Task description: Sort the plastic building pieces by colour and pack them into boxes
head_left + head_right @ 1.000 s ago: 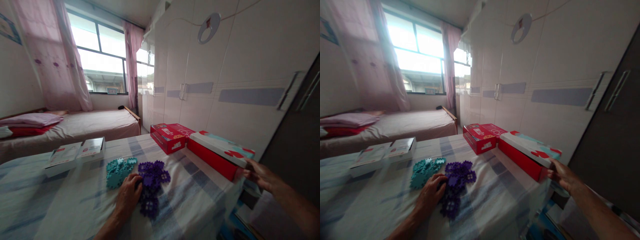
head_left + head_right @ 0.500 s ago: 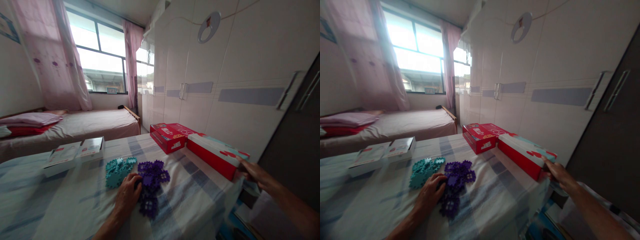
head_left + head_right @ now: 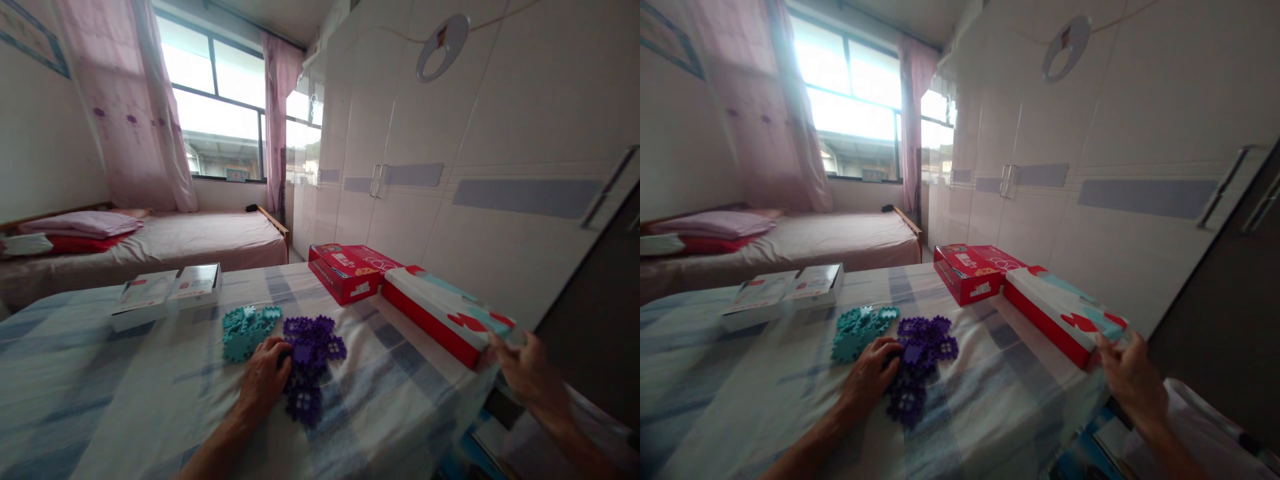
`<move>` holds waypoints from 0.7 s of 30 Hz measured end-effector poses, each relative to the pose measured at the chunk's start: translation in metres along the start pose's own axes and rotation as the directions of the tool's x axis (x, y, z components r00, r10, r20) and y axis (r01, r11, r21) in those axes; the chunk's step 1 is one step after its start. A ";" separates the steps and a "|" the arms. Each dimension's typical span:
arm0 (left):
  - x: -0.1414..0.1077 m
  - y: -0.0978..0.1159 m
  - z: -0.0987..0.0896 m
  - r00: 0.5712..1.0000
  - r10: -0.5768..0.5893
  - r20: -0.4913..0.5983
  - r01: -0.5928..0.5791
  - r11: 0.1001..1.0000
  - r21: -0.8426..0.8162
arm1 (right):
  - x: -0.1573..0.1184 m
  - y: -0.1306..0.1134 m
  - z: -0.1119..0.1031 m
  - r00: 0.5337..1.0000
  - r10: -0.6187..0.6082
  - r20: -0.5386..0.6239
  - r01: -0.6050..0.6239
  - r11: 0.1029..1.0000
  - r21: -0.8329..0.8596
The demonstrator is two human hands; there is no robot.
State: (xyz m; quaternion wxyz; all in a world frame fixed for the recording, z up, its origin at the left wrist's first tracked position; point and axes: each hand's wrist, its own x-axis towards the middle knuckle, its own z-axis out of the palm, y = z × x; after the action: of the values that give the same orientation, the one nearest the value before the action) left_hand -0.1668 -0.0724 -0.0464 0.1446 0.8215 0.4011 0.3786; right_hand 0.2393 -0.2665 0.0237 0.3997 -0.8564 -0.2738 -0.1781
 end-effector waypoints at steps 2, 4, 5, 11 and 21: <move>-0.001 0.004 -0.001 1.000 -0.016 0.000 0.016 1.000 0.009 | -0.017 -0.018 0.000 0.995 -0.088 0.045 0.084 0.993 0.080; -0.002 0.008 -0.003 0.999 -0.043 -0.001 0.043 0.999 0.018 | -0.032 -0.042 0.010 0.975 -0.161 0.152 0.125 0.967 0.220; -0.002 0.010 -0.004 0.998 -0.062 -0.005 0.062 0.998 0.019 | -0.039 -0.057 0.019 0.956 -0.192 0.223 0.122 0.949 0.292; -0.002 0.016 -0.005 0.992 -0.127 0.008 0.127 0.992 0.019 | -0.069 -0.153 0.104 0.744 -0.422 0.518 0.071 0.821 0.567; 0.029 0.024 -0.054 0.995 -0.103 -0.019 0.103 0.937 0.334 | -0.107 -0.186 0.185 0.651 -0.569 0.502 0.247 0.784 0.569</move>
State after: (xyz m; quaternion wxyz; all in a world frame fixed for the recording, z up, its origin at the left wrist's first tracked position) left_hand -0.1819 -0.0687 0.0176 0.0227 0.8118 0.5019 0.2975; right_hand 0.0575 -0.0576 -0.0369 0.4136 -0.6578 -0.6196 0.1113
